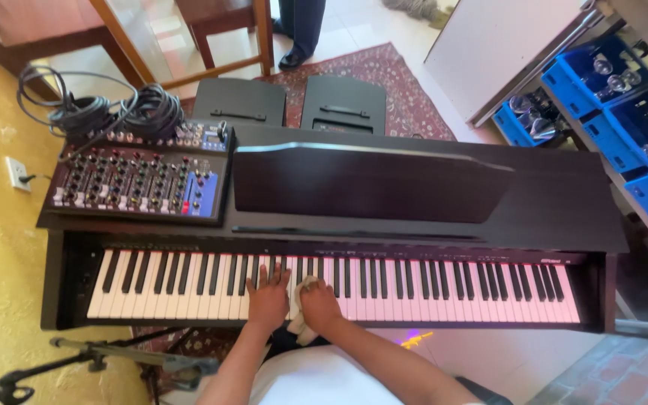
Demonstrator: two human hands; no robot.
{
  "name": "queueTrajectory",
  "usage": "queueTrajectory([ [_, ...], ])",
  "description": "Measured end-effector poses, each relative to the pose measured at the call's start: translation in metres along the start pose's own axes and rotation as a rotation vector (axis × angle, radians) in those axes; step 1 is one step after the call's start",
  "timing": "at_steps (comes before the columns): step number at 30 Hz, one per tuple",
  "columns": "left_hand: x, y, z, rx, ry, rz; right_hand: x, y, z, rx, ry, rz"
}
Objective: Cleaning an electronic keyboard, a microphone stand, and wooden wall slats with a cloth.
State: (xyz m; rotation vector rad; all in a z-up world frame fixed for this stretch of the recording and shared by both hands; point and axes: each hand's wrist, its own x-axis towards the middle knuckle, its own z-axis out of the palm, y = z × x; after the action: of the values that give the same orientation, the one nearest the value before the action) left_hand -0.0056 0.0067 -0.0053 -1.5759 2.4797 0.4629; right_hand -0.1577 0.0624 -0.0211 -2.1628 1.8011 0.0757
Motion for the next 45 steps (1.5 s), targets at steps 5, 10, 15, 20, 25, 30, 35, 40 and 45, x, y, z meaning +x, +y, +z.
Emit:
queueTrajectory([
  [5,-0.002,0.000,0.008,-0.031,0.054,-0.021,-0.007,0.014,-0.011,0.075,-0.054,-0.063],
  [10,0.002,0.012,0.000,-0.062,-0.048,-0.138,-0.027,0.020,-0.010,0.141,-0.038,-0.159],
  [15,0.004,0.015,-0.012,-0.057,-0.100,-0.167,-0.016,0.028,-0.005,0.354,-0.118,-0.145],
  [20,0.002,0.014,-0.010,-0.096,-0.091,-0.148,0.018,0.034,-0.030,0.742,-0.084,0.074],
  [25,-0.002,-0.005,-0.006,-0.379,-0.082,-0.190,0.048,0.027,-0.021,0.788,0.035,0.133],
  [30,-0.009,-0.016,-0.048,-0.111,-0.082,-0.322,0.052,-0.007,-0.066,0.226,-0.257,0.070],
  [35,-0.001,-0.041,-0.018,-0.230,-0.184,-0.370,0.056,-0.019,-0.040,0.034,-0.147,0.074],
  [40,0.003,-0.061,-0.005,-0.332,-0.189,-0.312,0.046,-0.015,0.000,-0.004,-0.154,0.093],
  [45,0.003,-0.069,0.007,-0.362,-0.163,-0.244,0.032,-0.013,0.025,0.001,-0.053,0.017],
])
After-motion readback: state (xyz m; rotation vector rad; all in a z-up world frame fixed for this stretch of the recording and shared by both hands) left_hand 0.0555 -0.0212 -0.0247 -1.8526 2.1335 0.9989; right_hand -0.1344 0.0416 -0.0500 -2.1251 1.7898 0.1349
